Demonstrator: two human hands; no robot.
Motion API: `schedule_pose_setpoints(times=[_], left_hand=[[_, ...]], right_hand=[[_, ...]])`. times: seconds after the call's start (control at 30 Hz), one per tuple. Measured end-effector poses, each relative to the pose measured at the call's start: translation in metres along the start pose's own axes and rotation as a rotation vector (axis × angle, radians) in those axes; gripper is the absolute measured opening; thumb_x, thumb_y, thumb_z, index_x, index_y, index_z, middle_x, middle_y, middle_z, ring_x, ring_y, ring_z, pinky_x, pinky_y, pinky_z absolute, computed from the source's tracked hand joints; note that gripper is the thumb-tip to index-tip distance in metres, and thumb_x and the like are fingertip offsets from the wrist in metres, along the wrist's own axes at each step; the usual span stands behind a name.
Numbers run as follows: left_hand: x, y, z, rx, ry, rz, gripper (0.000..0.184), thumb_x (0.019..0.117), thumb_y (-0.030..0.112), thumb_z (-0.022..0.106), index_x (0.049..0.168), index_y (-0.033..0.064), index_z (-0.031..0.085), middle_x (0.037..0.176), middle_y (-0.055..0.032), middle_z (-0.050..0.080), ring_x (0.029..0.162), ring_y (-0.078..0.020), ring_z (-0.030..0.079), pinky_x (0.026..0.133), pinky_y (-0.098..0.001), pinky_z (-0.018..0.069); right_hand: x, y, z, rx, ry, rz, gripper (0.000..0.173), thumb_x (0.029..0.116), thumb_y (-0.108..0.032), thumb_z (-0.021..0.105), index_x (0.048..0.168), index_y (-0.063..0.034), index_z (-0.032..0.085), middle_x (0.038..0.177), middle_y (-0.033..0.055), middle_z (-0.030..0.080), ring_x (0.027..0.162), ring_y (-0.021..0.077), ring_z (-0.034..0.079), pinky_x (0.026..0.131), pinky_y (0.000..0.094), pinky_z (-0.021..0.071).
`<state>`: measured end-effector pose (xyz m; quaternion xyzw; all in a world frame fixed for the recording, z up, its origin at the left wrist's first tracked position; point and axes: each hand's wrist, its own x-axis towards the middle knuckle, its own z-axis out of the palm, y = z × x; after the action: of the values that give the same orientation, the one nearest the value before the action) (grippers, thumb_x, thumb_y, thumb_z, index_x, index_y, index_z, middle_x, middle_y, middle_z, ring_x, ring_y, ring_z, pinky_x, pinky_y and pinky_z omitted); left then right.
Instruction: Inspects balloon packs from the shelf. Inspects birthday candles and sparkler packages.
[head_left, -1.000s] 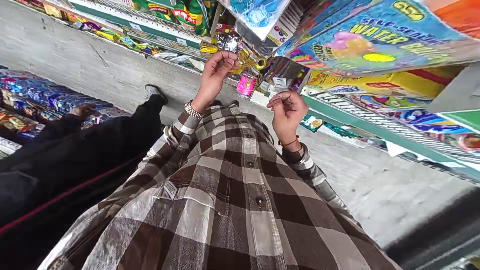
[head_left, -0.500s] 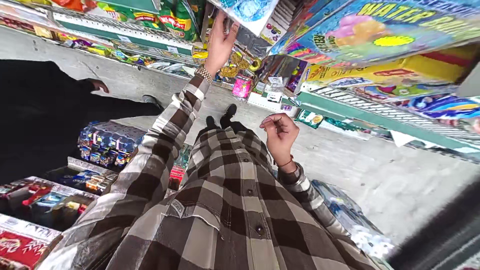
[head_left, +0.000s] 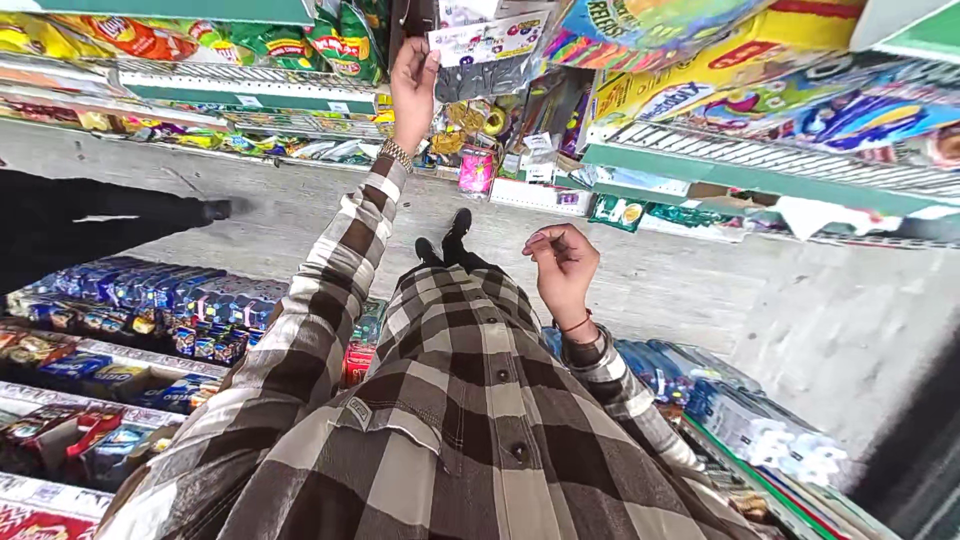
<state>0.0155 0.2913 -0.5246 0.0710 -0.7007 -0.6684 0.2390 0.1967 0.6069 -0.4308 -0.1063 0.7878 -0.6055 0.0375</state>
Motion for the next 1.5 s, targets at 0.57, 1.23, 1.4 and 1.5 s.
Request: schedule_pose_setpoints(times=[0.57, 1.23, 1.4, 1.5], left_hand=[[-0.117, 0.105, -0.069, -0.326, -0.244, -0.405, 0.033, 0.106, 0.008, 0.051, 0.137, -0.0015, 0.049, 0.101, -0.0146, 0.072, 0.082, -0.0251, 0.073, 0.071, -0.0413, 0.0637], [-0.169, 0.165, -0.048, -0.234, -0.1, -0.324, 0.027, 0.1035, 0.004, 0.053, 0.13, -0.0034, 0.057, 0.096, -0.0124, 0.075, 0.079, -0.0211, 0.074, 0.068, -0.0381, 0.064], [-0.178, 0.167, -0.028, -0.233, -0.065, -0.308, 0.026, 0.1036, 0.004, 0.054, 0.128, -0.0032, 0.057, 0.095, -0.0124, 0.075, 0.078, -0.0209, 0.074, 0.067, -0.0378, 0.0638], [-0.185, 0.165, -0.017, -0.241, -0.056, -0.309, 0.025, 0.1038, 0.004, 0.053, 0.128, -0.0029, 0.057, 0.095, -0.0123, 0.075, 0.078, -0.0212, 0.074, 0.067, -0.0387, 0.0642]], right_hand=[[-0.043, -0.005, -0.009, 0.119, 0.085, 0.023, 0.01, 0.1019, -0.011, 0.055, 0.102, -0.0051, 0.063, 0.087, 0.0023, 0.07, 0.073, 0.0147, 0.069, 0.065, 0.0331, 0.0608], [0.042, 0.015, -0.064, 0.243, -0.178, -0.086, 0.014, 0.1053, -0.015, 0.05, 0.105, -0.0072, 0.061, 0.088, 0.0022, 0.068, 0.072, 0.0131, 0.068, 0.061, 0.0283, 0.0587], [0.052, 0.02, -0.077, 0.271, -0.222, -0.08, 0.013, 0.1056, -0.016, 0.051, 0.105, -0.0079, 0.061, 0.088, 0.0012, 0.068, 0.071, 0.0122, 0.067, 0.061, 0.0275, 0.0585], [0.051, 0.023, -0.089, 0.276, -0.249, -0.084, 0.013, 0.1065, -0.016, 0.05, 0.106, -0.0075, 0.06, 0.089, 0.0016, 0.068, 0.073, 0.0118, 0.067, 0.062, 0.0262, 0.0584]])
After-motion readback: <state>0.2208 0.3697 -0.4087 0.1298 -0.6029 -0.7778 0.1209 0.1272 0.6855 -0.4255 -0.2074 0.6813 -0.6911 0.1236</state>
